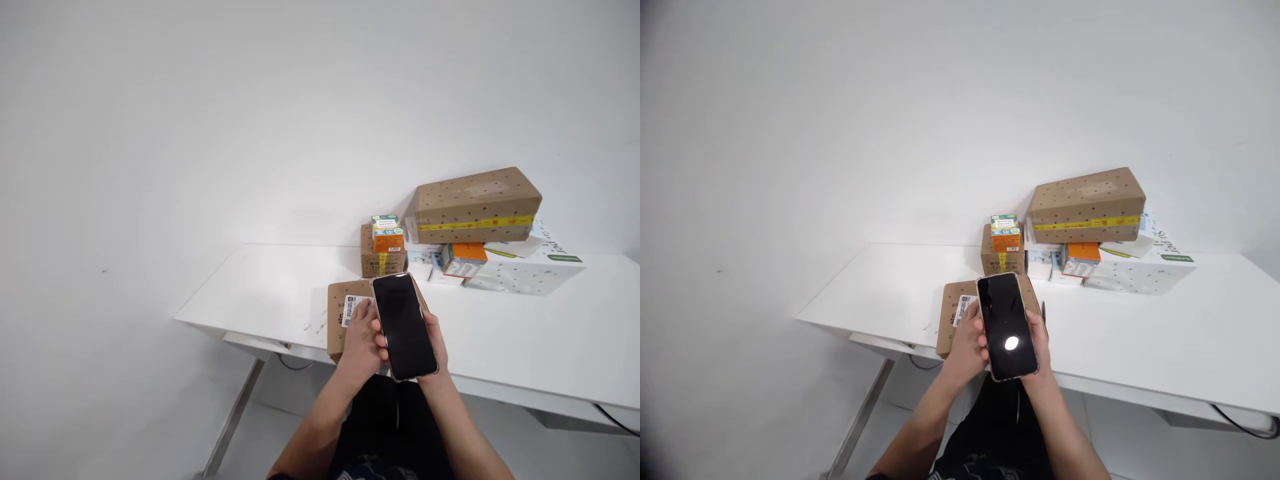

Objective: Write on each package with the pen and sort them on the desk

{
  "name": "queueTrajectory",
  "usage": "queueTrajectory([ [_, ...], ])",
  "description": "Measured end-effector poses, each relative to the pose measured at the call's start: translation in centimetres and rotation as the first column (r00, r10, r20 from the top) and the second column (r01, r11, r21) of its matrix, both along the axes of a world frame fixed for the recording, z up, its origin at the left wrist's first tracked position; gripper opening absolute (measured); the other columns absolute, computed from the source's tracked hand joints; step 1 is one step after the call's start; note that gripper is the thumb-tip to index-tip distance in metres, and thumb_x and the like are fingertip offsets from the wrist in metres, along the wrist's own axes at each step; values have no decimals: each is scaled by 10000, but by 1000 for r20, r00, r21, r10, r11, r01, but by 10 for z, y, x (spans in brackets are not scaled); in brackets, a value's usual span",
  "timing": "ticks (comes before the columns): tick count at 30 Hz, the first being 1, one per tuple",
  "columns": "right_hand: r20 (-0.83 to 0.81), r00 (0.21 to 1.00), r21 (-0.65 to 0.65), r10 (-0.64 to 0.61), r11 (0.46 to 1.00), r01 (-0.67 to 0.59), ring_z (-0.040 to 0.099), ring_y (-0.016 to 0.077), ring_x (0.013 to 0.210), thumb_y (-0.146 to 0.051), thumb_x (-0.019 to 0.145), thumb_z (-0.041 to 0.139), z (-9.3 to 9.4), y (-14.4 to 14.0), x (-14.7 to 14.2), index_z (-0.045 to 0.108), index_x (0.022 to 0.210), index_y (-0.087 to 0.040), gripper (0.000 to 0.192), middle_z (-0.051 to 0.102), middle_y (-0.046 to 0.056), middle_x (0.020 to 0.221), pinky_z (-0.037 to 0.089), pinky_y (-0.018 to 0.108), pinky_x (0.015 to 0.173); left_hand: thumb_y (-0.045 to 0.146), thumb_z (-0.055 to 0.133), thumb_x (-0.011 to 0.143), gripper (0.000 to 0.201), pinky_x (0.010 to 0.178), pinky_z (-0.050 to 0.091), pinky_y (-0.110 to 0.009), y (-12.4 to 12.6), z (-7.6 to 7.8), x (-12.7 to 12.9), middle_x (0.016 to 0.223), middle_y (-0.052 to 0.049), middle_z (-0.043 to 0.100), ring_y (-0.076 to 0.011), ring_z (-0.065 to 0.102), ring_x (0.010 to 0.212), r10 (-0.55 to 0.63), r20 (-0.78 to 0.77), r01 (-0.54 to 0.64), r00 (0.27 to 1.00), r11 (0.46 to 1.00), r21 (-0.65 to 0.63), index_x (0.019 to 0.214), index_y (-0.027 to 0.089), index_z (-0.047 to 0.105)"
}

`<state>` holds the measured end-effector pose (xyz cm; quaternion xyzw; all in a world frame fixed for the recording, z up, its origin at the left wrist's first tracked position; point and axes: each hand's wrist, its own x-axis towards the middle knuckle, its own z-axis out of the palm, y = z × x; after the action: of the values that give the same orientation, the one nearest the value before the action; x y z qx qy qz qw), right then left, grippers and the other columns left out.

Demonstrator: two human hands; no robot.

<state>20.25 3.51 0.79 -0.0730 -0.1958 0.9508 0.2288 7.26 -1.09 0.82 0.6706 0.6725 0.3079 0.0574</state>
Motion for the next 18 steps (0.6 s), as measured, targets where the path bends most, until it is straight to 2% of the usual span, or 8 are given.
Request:
queueTrajectory([
  [5,24,998,17,-53,998,53,676,285,906,-562,802,403,0,1,6,626,1122,-129,583,706,149,1028,526,479,818,165,447,867,306,912,523,-407,1,8,-1,1032,-6,695,-189,650,981,-29,11,29,1000,999,15,1101,310,582],
  [10,35,988,-4,-147,989,147,688,281,895,-483,827,432,7,-1,4,675,1026,-131,471,733,128,950,526,495,837,64,510,693,417,1083,432,-422,-4,21,-5,1070,2,675,-189,594,1115,-116,27,113,993,988,102,1037,291,582],
  [18,107,982,-39,-158,986,163,685,294,921,-476,787,494,10,0,4,684,1007,-150,437,737,123,936,540,485,826,7,504,661,470,1028,490,-423,-5,18,-4,1026,-17,680,-190,577,1136,-84,27,80,996,988,130,1046,271,565],
])
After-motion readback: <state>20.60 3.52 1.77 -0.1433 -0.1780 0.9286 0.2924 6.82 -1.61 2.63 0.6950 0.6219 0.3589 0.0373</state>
